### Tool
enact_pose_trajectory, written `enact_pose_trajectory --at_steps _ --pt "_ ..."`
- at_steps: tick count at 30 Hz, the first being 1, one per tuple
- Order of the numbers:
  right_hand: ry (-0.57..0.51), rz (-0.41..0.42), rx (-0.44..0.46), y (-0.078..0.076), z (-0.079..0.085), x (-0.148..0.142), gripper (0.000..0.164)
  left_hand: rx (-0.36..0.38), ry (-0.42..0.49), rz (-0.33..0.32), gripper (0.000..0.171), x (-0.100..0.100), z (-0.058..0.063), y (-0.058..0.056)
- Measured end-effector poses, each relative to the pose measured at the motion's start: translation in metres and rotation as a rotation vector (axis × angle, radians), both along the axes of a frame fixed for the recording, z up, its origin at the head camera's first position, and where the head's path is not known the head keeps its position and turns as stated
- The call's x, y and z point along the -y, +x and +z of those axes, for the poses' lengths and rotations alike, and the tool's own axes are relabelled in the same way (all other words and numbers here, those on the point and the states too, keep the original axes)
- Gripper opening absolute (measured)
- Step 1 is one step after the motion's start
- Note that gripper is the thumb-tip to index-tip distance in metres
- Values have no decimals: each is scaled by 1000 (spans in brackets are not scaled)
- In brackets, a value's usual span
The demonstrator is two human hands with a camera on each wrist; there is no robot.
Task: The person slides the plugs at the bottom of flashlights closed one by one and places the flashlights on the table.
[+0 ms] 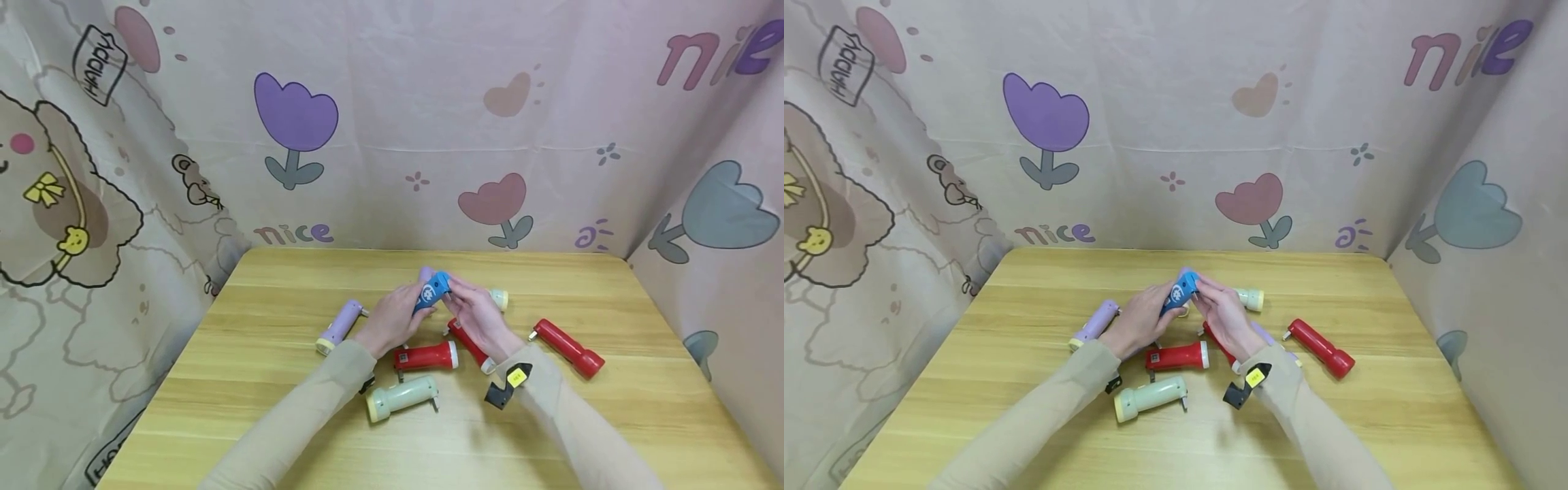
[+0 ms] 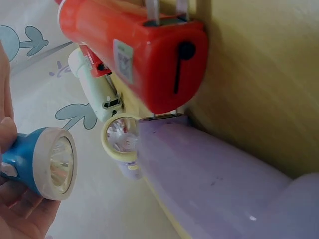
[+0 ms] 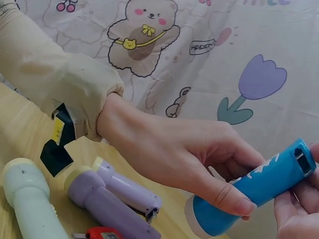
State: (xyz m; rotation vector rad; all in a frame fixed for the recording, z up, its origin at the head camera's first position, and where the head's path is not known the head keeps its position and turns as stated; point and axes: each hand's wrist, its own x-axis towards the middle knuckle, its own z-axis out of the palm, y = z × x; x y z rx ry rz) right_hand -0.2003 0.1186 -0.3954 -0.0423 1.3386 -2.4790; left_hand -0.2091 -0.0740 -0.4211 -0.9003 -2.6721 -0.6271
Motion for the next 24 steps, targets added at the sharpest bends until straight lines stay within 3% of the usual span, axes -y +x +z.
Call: enact_pose_trajectory --at_steps 10,24 --pt "-6 -11 -19 -1 -3 0 30 28 17 9 52 0 2 0" --pt "-11 1 -19 0 -4 1 32 12 22 -4 53 1 1 1"
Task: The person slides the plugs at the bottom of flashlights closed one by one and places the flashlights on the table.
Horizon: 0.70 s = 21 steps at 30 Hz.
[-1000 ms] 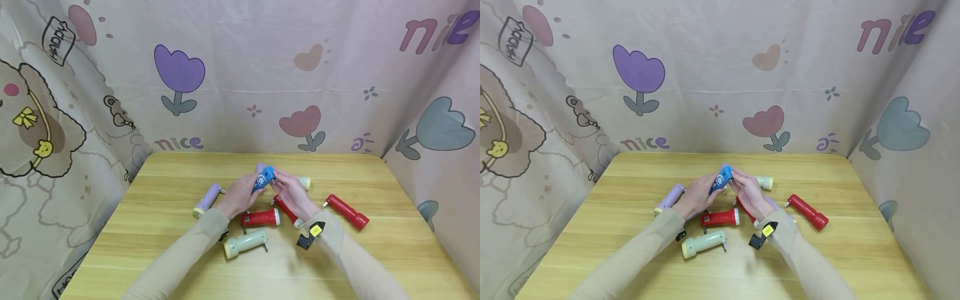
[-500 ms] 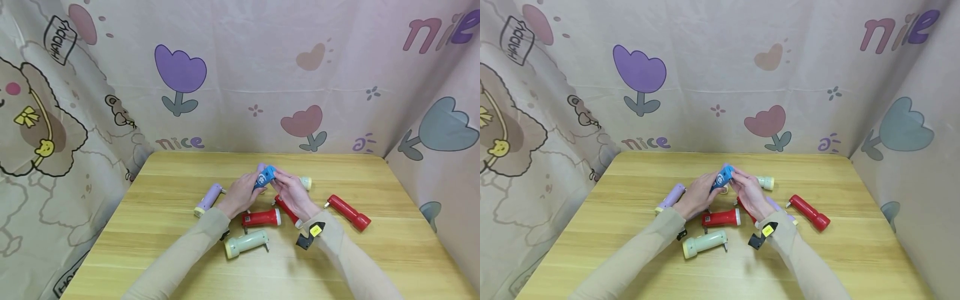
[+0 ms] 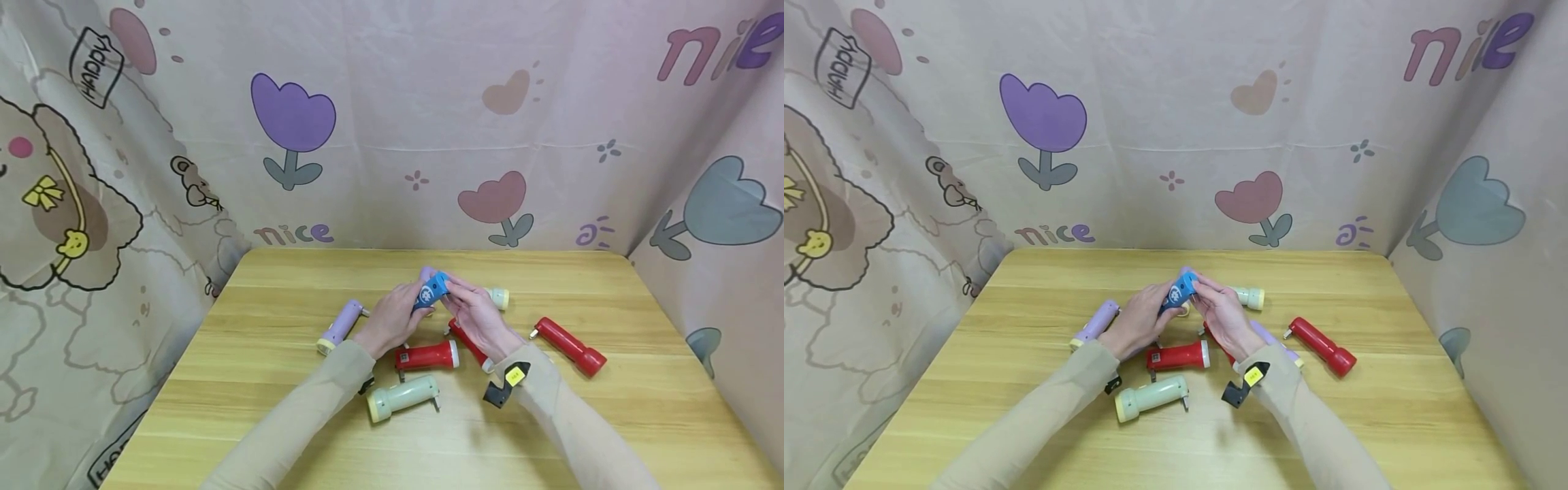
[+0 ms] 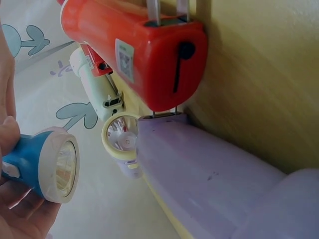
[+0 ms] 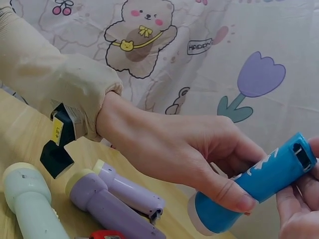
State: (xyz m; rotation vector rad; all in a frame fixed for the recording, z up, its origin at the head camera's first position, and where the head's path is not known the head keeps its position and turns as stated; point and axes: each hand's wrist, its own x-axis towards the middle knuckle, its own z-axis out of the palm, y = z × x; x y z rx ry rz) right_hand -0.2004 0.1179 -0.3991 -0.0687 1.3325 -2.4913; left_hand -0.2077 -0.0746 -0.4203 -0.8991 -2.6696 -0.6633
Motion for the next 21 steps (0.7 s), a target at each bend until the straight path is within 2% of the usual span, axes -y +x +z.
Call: enact_pose_trajectory --at_steps 7,17,21 --pt "-34 1 17 0 1 0 32 -4 -3 0 54 0 5 0" --pt "-57 -3 48 -1 2 0 23 -50 11 -28 49 0 1 -3" --pt "-57 -4 65 -2 2 0 22 -63 2 -31 55 0 1 -3"
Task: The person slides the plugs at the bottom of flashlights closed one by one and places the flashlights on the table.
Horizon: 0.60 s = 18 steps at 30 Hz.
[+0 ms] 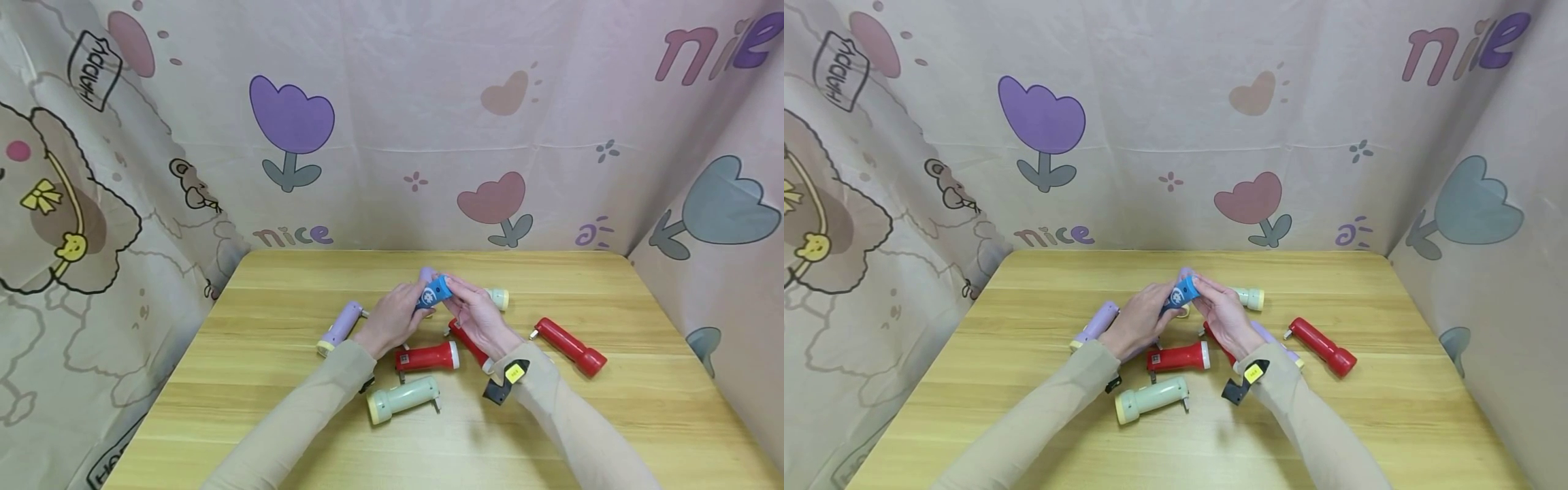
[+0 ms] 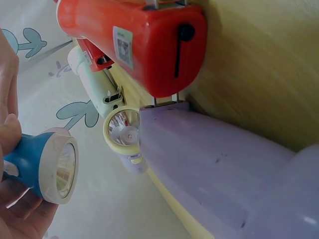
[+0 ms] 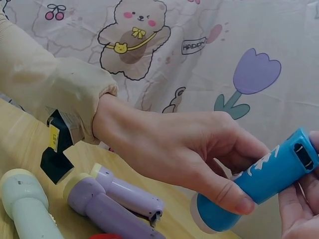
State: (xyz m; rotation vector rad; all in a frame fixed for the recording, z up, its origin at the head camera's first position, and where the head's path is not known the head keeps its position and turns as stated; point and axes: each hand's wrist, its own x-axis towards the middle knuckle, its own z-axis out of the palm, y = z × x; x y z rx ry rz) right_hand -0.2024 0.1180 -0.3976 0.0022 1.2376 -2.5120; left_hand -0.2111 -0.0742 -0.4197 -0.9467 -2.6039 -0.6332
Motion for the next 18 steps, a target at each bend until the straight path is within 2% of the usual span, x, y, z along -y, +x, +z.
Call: enact_pose_trajectory --at_steps 4,12,18 --pt "5 -5 16 0 0 -1 21 5 -19 12 58 0 1 0" --pt "8 -22 58 -1 0 -1 17 -1 -42 11 47 -1 2 -1" --pt "9 -31 79 -4 2 -1 17 26 -66 45 49 -2 5 -2"
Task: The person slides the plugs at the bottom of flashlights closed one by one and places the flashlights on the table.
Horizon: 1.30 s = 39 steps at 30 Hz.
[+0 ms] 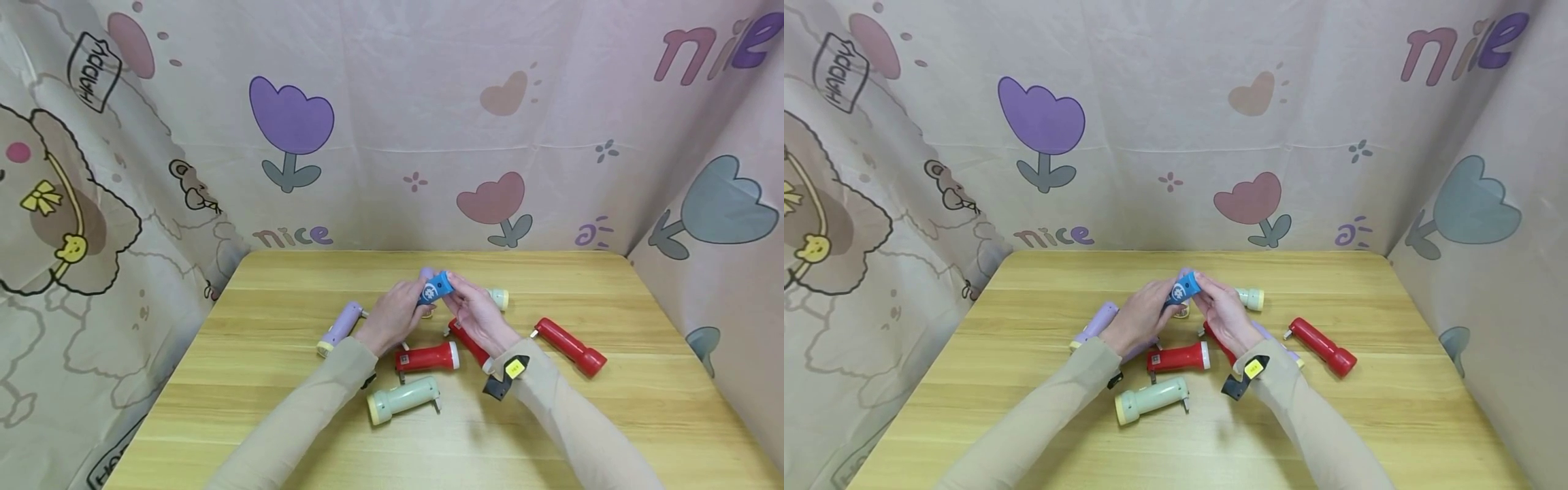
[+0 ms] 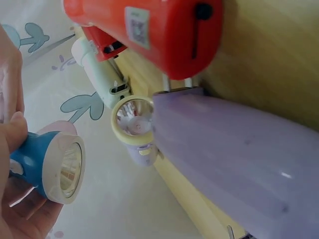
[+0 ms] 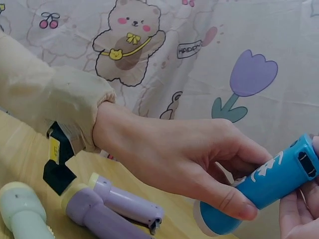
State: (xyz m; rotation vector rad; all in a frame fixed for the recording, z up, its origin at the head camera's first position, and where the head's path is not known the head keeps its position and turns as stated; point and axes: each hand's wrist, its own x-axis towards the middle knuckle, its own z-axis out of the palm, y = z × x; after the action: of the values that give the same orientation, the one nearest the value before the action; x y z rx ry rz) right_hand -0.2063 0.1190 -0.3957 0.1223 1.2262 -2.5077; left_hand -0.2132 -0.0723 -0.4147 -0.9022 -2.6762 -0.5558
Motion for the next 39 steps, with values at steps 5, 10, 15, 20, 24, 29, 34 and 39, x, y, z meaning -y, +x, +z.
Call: enact_pose_trajectory --at_steps 5,10,15,20,24,29,34,39 --pt "-26 -10 1 -1 2 1 19 2 -7 11 52 -1 3 -2" --pt "-42 -22 2 -2 2 3 18 -11 -16 14 54 -1 6 -4" --pt "-39 -22 -12 -3 3 3 17 -23 -8 11 60 0 7 -7" --pt "-32 -31 -36 -6 5 3 15 -11 7 10 56 3 12 -11" --pt "-30 -50 -53 -10 6 4 21 2 24 35 46 8 17 -17" --pt "60 -38 -103 -12 6 6 46 -5 31 116 47 21 25 -28" --pt "239 -66 -196 -13 3 10 49 22 70 211 51 38 34 -40" --pt "300 -101 -250 -12 2 15 45 110 145 308 55 58 40 -50"
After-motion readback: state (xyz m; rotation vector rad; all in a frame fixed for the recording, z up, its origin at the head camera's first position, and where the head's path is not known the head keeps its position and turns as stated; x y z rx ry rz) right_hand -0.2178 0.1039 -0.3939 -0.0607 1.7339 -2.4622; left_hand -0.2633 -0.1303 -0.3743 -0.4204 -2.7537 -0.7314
